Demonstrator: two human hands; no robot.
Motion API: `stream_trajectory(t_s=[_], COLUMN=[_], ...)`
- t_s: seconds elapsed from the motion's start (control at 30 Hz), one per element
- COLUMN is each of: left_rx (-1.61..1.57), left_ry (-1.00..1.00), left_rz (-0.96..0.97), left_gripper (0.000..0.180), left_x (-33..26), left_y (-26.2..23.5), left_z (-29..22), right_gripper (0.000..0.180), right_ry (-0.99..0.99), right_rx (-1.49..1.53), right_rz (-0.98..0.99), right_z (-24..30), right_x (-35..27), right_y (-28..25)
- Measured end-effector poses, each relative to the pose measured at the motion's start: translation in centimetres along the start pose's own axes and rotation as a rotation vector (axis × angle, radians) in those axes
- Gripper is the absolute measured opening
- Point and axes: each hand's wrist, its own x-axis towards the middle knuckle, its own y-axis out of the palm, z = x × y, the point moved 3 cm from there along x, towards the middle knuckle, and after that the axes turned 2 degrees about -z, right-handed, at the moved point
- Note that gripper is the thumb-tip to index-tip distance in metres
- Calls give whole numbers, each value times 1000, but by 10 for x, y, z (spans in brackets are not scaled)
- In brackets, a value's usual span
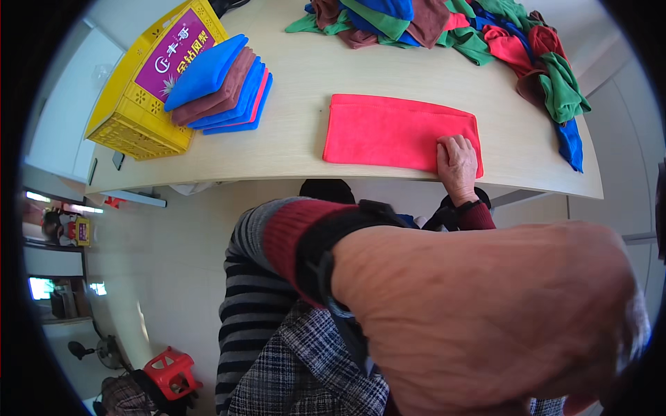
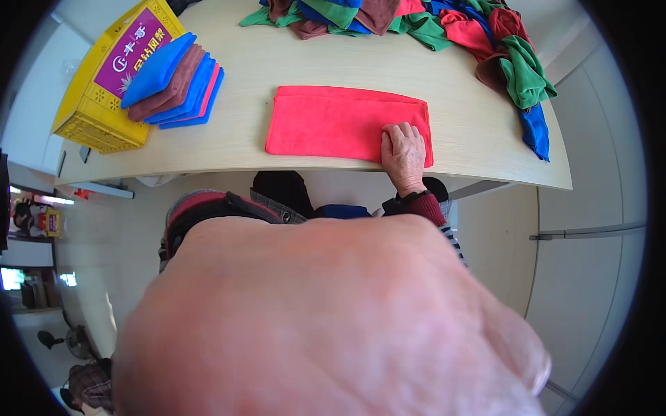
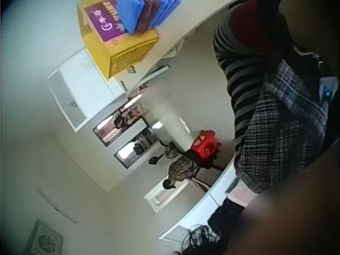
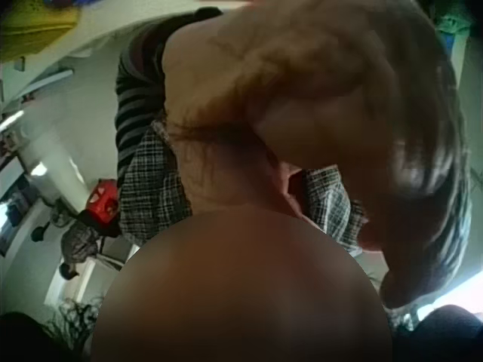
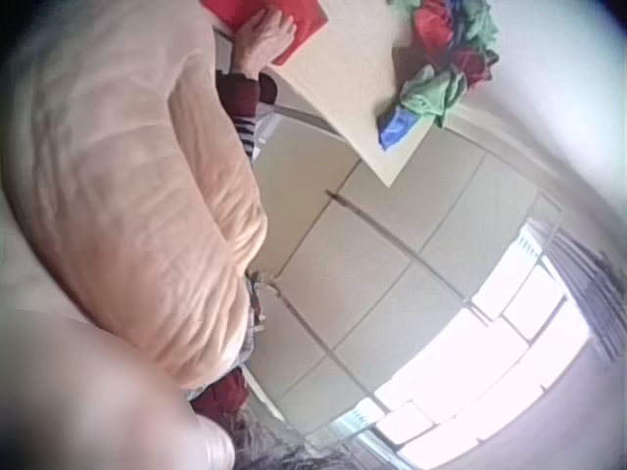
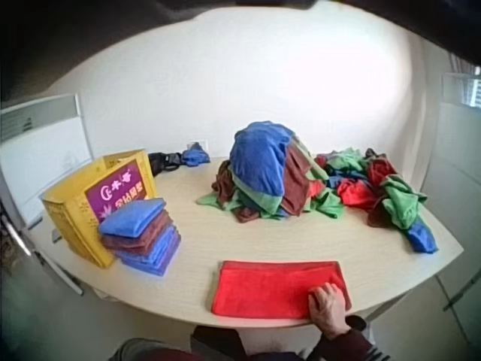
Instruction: Folding various colored fabrics into square shapes on a work table.
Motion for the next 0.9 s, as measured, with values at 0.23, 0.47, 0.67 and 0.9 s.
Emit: stream_trajectory(t_s=[0.23,0.47,0.67,0.9], left_rx=[-26,-72,-85,-110], left_ry=[-22,-55,-77,-99], left_rz=[13,13,12,3], left_gripper=[30,26,23,19], left_x=[7,6,9,17], left_y=[17,26,26,23], left_z=[9,15,14,16], right_gripper=[9,10,9,10], right_ry=[10,11,4,1], right_rx=[-17,-35,-40,-38], right_rz=[13,18,7,16], right_z=[10,3,7,10], right_x=[-4,-8,-4,-3], right_y=[-2,-3,-4,-2])
